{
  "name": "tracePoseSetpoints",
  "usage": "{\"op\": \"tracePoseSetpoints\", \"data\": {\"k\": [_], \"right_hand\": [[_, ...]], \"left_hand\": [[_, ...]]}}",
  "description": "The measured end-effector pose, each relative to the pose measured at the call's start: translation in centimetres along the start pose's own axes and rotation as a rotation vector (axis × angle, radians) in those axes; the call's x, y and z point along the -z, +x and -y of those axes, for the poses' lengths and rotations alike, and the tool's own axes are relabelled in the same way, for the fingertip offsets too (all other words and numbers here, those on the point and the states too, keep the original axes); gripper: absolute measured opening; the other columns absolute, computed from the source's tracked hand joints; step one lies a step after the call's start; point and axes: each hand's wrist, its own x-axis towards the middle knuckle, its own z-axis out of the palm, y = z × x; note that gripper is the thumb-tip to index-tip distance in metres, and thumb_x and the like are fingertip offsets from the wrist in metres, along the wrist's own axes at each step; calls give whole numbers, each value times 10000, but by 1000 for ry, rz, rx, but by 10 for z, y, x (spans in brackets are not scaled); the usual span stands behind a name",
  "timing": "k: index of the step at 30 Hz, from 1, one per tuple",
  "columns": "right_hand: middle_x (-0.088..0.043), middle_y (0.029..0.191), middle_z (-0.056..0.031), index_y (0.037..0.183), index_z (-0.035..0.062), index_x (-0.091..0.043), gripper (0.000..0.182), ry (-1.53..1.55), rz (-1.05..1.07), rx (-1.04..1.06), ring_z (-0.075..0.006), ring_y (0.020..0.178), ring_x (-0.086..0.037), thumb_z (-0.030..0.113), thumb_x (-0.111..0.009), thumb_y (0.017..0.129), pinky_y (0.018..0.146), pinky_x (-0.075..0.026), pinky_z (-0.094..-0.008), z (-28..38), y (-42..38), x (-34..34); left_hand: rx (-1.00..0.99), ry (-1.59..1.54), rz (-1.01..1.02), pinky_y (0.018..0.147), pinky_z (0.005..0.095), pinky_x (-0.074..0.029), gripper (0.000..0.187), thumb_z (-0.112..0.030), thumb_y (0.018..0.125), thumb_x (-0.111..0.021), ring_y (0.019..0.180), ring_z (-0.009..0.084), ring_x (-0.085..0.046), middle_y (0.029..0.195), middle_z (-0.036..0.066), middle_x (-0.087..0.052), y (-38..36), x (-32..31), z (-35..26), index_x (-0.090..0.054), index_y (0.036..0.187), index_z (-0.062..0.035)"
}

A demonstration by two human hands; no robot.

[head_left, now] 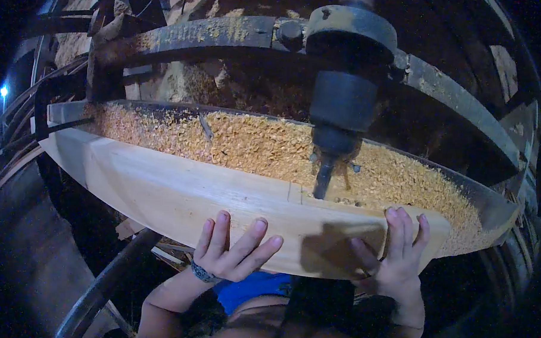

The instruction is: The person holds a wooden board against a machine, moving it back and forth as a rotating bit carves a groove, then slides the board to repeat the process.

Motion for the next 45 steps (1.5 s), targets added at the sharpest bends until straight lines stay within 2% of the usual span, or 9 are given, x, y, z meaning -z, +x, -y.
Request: {"op": "tracePoseSetpoints", "data": {"k": [6,10,21,24,27,37,42,44,45], "right_hand": [[-483,1342,-217,1258,403,-662,449,-54,-61,32,-378,1185,-538,465,-718,817,1044,-295,-654,-6,0,-7],[-400,1436,-300,1279,314,-598,744,52,-4,31,-479,1272,-470,509,-785,585,1081,-239,-680,-7,1,-1],[-391,1442,-307,1277,303,-574,775,125,13,11,-488,1255,-480,477,-812,561,1076,-246,-676,-13,18,13],[-418,1428,-266,1341,355,-611,559,100,-5,15,-429,1275,-470,452,-700,798,1096,-203,-657,-16,21,11],[-421,1428,-258,1343,354,-603,559,82,-1,15,-426,1280,-467,414,-700,797,1106,-197,-647,-18,25,15],[-368,1497,-282,1320,298,-586,812,94,-92,30,-441,1332,-431,374,-778,535,1115,-200,-644,-25,35,14],[-369,1497,-264,1339,284,-575,853,215,-100,-30,-447,1348,-407,401,-793,522,1124,-216,-620,-20,30,23],[-387,1481,-250,1343,288,-578,861,227,-104,-28,-438,1346,-409,414,-795,519,1124,-223,-611,-17,26,23],[-395,1474,-242,1345,290,-579,865,229,-103,-24,-434,1346,-411,421,-796,518,1125,-227,-607,-17,25,23]], "left_hand": [[27,-16,13,1135,545,-340,439,-407,996,-481,1264,444,-544,1427,-9,-576,3,0,-1,-538,1426,-341],[44,-20,-6,1134,537,-345,434,-395,990,-491,1257,437,-553,1414,-15,-588,8,-1,0,-546,1417,-347],[101,-39,-22,1145,517,-339,402,-363,974,-530,1266,423,-556,1421,-22,-586,19,-3,3,-588,1372,-355],[104,-37,-31,1148,516,-334,400,-363,973,-531,1273,421,-551,1431,-19,-577,24,-5,5,-591,1368,-357],[116,-35,-42,1149,514,-330,399,-361,971,-529,1270,415,-555,1430,-18,-579,28,-6,6,-593,1365,-358],[157,-34,-49,1133,490,-340,378,-393,958,-535,1226,389,-595,1388,-30,-615,40,-7,9,-628,1323,-358],[194,-47,-54,1131,491,-328,526,-659,960,-393,1263,381,-568,1395,-23,-608,46,-7,9,-633,1310,-348],[235,-87,-46,1137,491,-314,475,-620,965,-441,1283,378,-553,1404,-25,-601,51,-1,5,-635,1304,-350],[237,-78,-29,1144,495,-298,386,-481,942,-572,1300,363,-538,1415,-27,-591,48,1,2,-627,1306,-364]]}}
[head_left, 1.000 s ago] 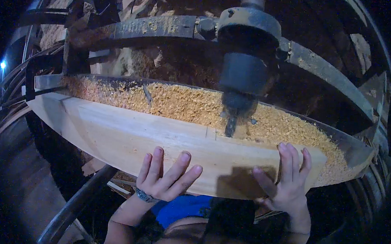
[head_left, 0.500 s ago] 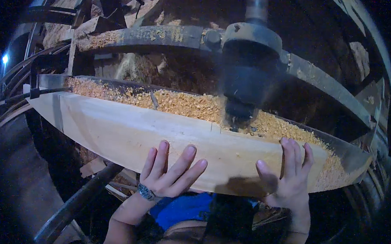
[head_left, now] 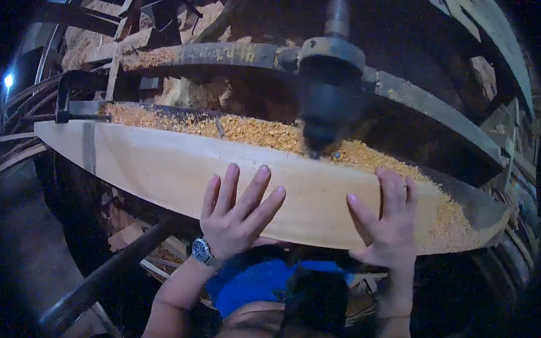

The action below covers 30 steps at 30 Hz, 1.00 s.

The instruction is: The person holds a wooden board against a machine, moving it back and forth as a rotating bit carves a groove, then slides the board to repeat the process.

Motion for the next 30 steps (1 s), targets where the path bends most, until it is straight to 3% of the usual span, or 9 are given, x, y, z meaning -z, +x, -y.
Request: {"op": "tracePoseSetpoints", "data": {"k": [4,10,13,16,19,22,23,25,30], "right_hand": [[-425,1440,-225,1336,314,-603,673,-32,-15,2,-422,1316,-426,463,-722,691,1115,-227,-621,11,-30,-21],[-414,1442,-232,1371,375,-583,578,-86,66,-43,-426,1297,-422,576,-601,829,1113,-217,-623,26,-55,-31],[-409,1451,-228,1386,406,-570,636,-67,83,-59,-429,1302,-420,582,-661,783,1107,-224,-627,27,-59,-32],[-423,1429,-242,1328,355,-574,852,202,141,-260,-459,1293,-430,420,-850,525,1087,-253,-644,31,-66,-31],[-435,1426,-206,1342,333,-584,873,9,160,-65,-443,1289,-435,458,-846,519,1107,-234,-624,35,-70,-28],[-425,1448,-199,1384,140,-510,955,12,162,-155,-414,1300,-435,552,-814,577,1106,-228,-630,37,-85,-43],[-423,1449,-198,1373,130,-520,958,18,152,-191,-413,1297,-437,556,-815,567,1104,-229,-634,37,-91,-50],[-422,1438,-202,1312,235,-608,899,38,115,-248,-432,1277,-443,499,-844,486,1096,-238,-644,39,-103,-65],[-415,1433,-212,1380,260,-548,989,7,138,-178,-447,1275,-435,488,-862,471,1085,-245,-661,45,-101,-56]], "left_hand": [[-72,35,-10,1156,489,-285,402,-430,937,-580,1291,344,-541,1416,-28,-591,-28,0,-1,-595,1336,-383],[-67,-60,91,1130,573,-312,490,-307,866,-734,1319,458,-493,1429,54,-574,-59,7,-8,-567,1324,-361],[-45,-66,102,1175,566,-210,527,-674,966,-360,1372,420,-439,1450,-9,-559,-63,8,-12,-578,1362,-403],[-73,-53,103,1175,586,-194,635,-747,948,-246,1372,434,-432,1451,-3,-556,-73,6,-13,-572,1372,-405],[-75,-63,110,1173,591,-196,622,-739,952,-260,1376,434,-426,1454,-5,-553,-79,7,-13,-565,1379,-406],[-91,-58,107,1172,596,-198,612,-732,955,-270,1373,435,-429,1455,-10,-552,-86,8,-14,-562,1382,-406],[-95,-63,104,1163,604,-220,514,-619,938,-402,1362,454,-436,1449,9,-555,-89,9,-15,-561,1372,-392],[-103,-72,102,1144,621,-263,459,-393,904,-665,1341,492,-452,1438,46,-560,-94,11,-17,-561,1350,-365],[-150,-49,72,1149,616,-256,436,-379,903,-659,1340,488,-454,1411,16,-586,-99,8,-15,-585,1333,-365]]}}
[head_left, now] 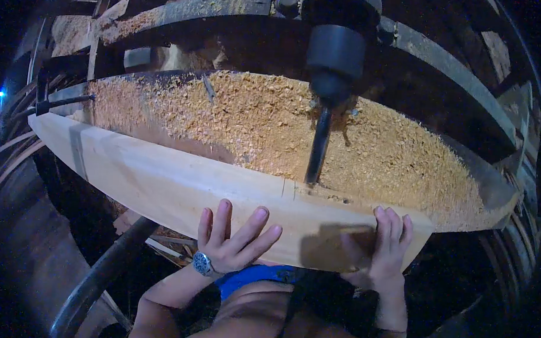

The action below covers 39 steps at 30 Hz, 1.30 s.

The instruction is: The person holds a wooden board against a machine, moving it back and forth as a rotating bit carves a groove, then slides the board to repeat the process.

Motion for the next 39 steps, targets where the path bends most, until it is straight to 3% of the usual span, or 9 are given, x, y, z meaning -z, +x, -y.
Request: {"op": "tracePoseSetpoints", "data": {"k": [3,7,13,19,27,29,33,36,39], "right_hand": [[-406,1438,-235,1425,295,-487,1043,114,1,-103,-466,1290,-419,508,-853,472,1075,-246,-679,3,2,0],[-385,1454,-274,1425,354,-477,1005,-153,-27,97,-498,1316,-391,549,-815,499,1086,-231,-685,0,8,5],[-399,1446,-251,1293,337,-612,801,-142,-43,121,-469,1299,-415,544,-812,545,1068,-254,-685,-5,25,22],[-416,1438,-246,1258,349,-641,744,-138,-46,123,-467,1274,-441,567,-792,563,1064,-262,-685,-14,34,28],[-420,1447,-164,1440,-21,-340,1176,46,36,-31,-379,1333,-396,507,-841,516,1149,-162,-610,-17,48,40],[-421,1441,-159,1445,-31,-324,1183,30,31,-4,-370,1335,-394,496,-842,521,1150,-157,-605,-19,48,39],[-432,1421,-171,1431,105,-430,1017,-66,-66,82,-380,1298,-433,478,-824,571,1119,-206,-616,-23,51,32],[-450,1401,-198,1325,287,-555,705,-29,-119,31,-422,1224,-485,385,-799,671,1056,-289,-638,-15,58,32],[-468,1375,-208,1293,359,-582,640,-37,-126,58,-438,1190,-504,325,-806,695,1027,-329,-639,-13,62,41]], "left_hand": [[13,21,-11,1167,593,-233,399,-470,977,-473,1338,443,-473,1418,-45,-582,1,-2,1,-588,1351,-390],[39,14,-12,1174,579,-226,517,-596,1027,-256,1328,407,-497,1414,-86,-583,10,2,0,-595,1357,-390],[28,52,-3,1165,579,-242,611,-636,1020,-157,1306,394,-522,1404,-93,-591,24,-1,2,-595,1361,-380],[2,80,-29,1150,595,-266,407,-492,1025,-404,1303,403,-524,1418,-94,-580,32,-4,6,-583,1372,-376],[2,60,-76,1137,623,-301,438,-352,930,-640,1335,450,-480,1428,-40,-569,36,-12,11,-568,1362,-343],[-35,63,-77,1116,649,-328,455,-260,885,-699,1317,484,-483,1402,21,-586,36,-12,14,-574,1320,-306],[-2,71,-118,1127,609,-332,457,-386,942,-650,1350,423,-474,1436,-64,-565,36,-16,15,-552,1387,-347],[-5,66,-99,1123,608,-341,457,-375,938,-657,1345,423,-480,1432,-59,-569,36,-13,17,-555,1383,-339],[-12,62,-119,1117,607,-353,446,-368,935,-660,1330,423,-497,1429,-47,-572,39,-15,19,-566,1370,-329]]}}
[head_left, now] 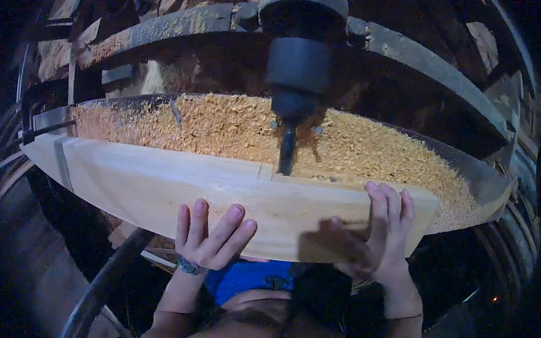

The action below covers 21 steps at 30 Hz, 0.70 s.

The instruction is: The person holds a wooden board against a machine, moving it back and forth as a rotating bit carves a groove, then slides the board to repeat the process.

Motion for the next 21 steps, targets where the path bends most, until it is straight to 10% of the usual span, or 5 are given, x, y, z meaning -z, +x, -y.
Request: {"op": "tracePoseSetpoints", "data": {"k": [12,16,17,21], "right_hand": [[-394,1499,-255,1326,272,-607,703,-72,-34,169,-454,1337,-413,611,-734,723,1135,-187,-639,-27,43,16],[-329,1561,-255,1367,266,-592,906,-81,-114,131,-456,1448,-280,555,-841,546,1159,-124,-655,-23,31,22],[-313,1573,-247,1394,205,-560,912,-35,-153,129,-444,1451,-285,590,-803,604,1174,-125,-621,-35,22,22],[-312,1589,-204,1475,5,-421,997,691,-518,-225,-350,1457,-313,584,-770,741,1195,-234,-459,-103,-34,-2]], "left_hand": [[88,13,-67,1133,563,-332,429,-307,878,-714,1247,405,-578,1347,-26,-642,53,-11,10,-626,1298,-304],[-5,-95,212,1177,601,-202,798,-316,736,-784,1443,387,-358,1578,45,-398,61,14,25,-461,1466,-286],[-50,-162,394,1178,640,-123,984,-437,659,-794,1507,402,-193,1649,139,-205,59,25,46,-367,1526,-254],[47,-141,275,1154,692,-63,1198,-710,519,-740,1482,462,-180,1603,264,-197,60,30,116,-350,1543,-225]]}}
